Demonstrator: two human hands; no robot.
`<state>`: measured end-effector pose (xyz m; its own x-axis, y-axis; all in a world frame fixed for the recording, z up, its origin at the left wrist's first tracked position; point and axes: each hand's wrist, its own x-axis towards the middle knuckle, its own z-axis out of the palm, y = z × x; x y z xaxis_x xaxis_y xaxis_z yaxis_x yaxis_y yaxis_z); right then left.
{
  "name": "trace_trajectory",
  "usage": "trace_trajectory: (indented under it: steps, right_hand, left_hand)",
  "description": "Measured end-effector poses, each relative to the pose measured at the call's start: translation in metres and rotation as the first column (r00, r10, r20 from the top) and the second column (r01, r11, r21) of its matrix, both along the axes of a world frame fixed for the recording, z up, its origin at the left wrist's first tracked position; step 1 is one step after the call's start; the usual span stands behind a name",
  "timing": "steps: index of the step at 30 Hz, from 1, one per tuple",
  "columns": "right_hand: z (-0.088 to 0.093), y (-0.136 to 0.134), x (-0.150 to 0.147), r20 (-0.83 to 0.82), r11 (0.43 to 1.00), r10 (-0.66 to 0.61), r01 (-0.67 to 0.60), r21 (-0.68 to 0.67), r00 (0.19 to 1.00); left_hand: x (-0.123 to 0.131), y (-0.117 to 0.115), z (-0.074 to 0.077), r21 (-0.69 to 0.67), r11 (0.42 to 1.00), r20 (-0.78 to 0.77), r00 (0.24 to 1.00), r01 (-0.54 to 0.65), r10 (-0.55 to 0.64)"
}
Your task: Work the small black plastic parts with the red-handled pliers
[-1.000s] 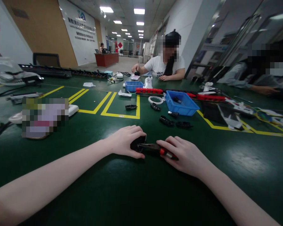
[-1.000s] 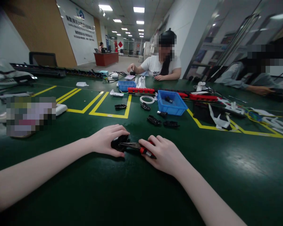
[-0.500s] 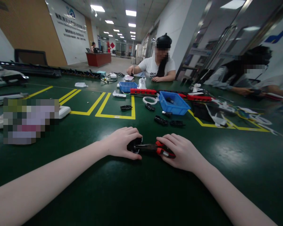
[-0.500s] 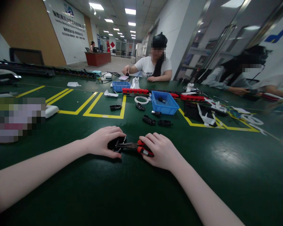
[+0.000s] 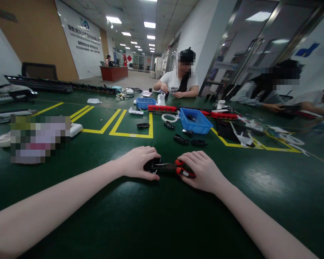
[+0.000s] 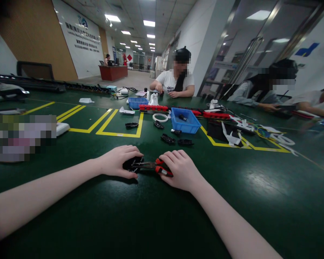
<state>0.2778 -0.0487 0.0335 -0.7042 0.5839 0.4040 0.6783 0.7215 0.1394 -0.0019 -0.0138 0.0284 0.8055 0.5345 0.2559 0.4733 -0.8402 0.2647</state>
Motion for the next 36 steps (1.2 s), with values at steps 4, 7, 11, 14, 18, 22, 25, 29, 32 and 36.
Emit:
trace_trajectory:
  steps: [4,7,11,14,18,22,25,29,32,36]
  right_hand:
    - [-0.001,0.000,0.001,-0.023,0.998,0.011,-0.009,0.062,1.000]
    - [0.000,-0.002,0.000,-0.019,0.994,-0.007,0.009,0.106,1.000]
    - [0.001,-0.006,-0.001,-0.007,0.991,-0.043,0.043,0.124,0.999]
    - [0.001,-0.006,-0.002,-0.009,0.991,-0.063,0.064,0.115,0.998]
    - [0.003,-0.003,-0.001,-0.029,0.999,-0.048,0.048,-0.023,0.998]
    - [0.006,0.002,0.002,-0.101,0.955,-0.080,0.047,-0.294,0.992]
    - [0.006,0.004,0.005,-0.130,0.925,-0.092,0.036,-0.379,0.987]
    - [0.000,0.003,0.006,-0.113,0.932,-0.081,0.035,-0.362,0.990]
    - [-0.001,0.002,0.007,-0.096,0.937,-0.077,0.039,-0.346,0.992]
    - [0.022,0.006,0.019,-0.169,0.969,-0.092,0.049,-0.243,0.981]
  left_hand:
    - [0.001,0.001,-0.001,0.008,1.000,0.007,1.000,0.010,-0.010]
    - [0.001,0.002,-0.002,0.018,1.000,0.012,1.000,0.015,-0.015]
    - [0.000,0.002,-0.003,0.031,1.000,0.008,1.000,0.007,-0.007]
    - [0.000,0.003,-0.003,0.032,0.999,0.013,1.000,0.002,-0.002]
    - [0.001,0.003,-0.002,0.031,1.000,0.005,1.000,-0.003,0.003]
    - [0.001,0.002,-0.002,0.036,0.999,-0.004,1.000,-0.004,0.005]
    - [0.001,0.002,-0.002,0.048,0.999,-0.005,1.000,-0.007,0.008]
    - [0.002,0.001,-0.002,0.046,0.999,0.006,1.000,-0.015,0.015]
    - [0.002,0.001,-0.002,0.055,0.998,0.007,1.000,-0.019,0.018]
    - [0.002,0.001,0.000,0.055,0.998,-0.002,1.000,-0.017,0.017]
